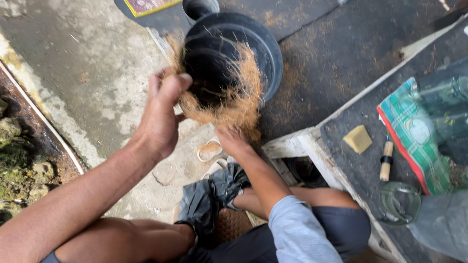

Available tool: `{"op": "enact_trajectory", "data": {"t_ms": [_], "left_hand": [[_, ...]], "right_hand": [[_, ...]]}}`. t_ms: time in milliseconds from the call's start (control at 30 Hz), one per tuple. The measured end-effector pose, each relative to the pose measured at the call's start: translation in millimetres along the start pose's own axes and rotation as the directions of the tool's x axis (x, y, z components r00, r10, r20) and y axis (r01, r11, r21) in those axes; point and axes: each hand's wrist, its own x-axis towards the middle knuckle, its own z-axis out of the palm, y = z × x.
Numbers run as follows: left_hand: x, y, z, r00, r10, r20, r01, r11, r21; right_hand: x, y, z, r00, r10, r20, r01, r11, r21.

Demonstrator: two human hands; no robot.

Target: The person sits on a step and presses and shapes coconut coir fiber around the inside of a plastic plant pot to form a liner, then tears and teases apart clumps of coir fiber by hand, placing pieces into the pot.

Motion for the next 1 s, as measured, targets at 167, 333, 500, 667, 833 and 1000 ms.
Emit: {"op": "enact_trajectory", "data": {"t_ms": [167, 333, 500, 667, 833, 1000], "left_hand": [[3.5, -2.9, 5.9, 0.996, -0.061, 0.062, 0.06, 0.998, 0.009], [7.4, -5.4, 9.8, 0.988, -0.086, 0.125, 0.089, 0.996, -0.023], [6.6, -7.0, 7.6, 0.989, -0.113, 0.098, 0.11, 0.993, 0.033], [4.9, -6.6, 6.6, 0.992, -0.1, 0.082, 0.101, 0.995, -0.013], [0.3, -4.3, 8.3, 0.996, -0.062, 0.067, 0.065, 0.997, -0.044], [-4.6, -1.1, 11.2, 0.998, -0.037, 0.048, 0.038, 0.999, -0.015]], "right_hand": [[10.1, -3.6, -1.5, 1.0, 0.004, 0.004, -0.004, 0.999, -0.043], [11.0, 4.3, -7.8, 1.0, 0.004, 0.018, -0.003, 0.997, -0.072], [5.8, 11.4, -9.7, 0.999, -0.013, 0.046, 0.017, 0.996, -0.082], [-5.8, 20.7, -10.5, 0.998, -0.028, 0.061, 0.031, 0.998, -0.055], [-21.0, 31.2, -10.7, 0.997, 0.059, 0.057, -0.067, 0.987, 0.148], [-30.4, 28.8, -4.7, 0.961, 0.276, -0.023, -0.23, 0.841, 0.489]]}}
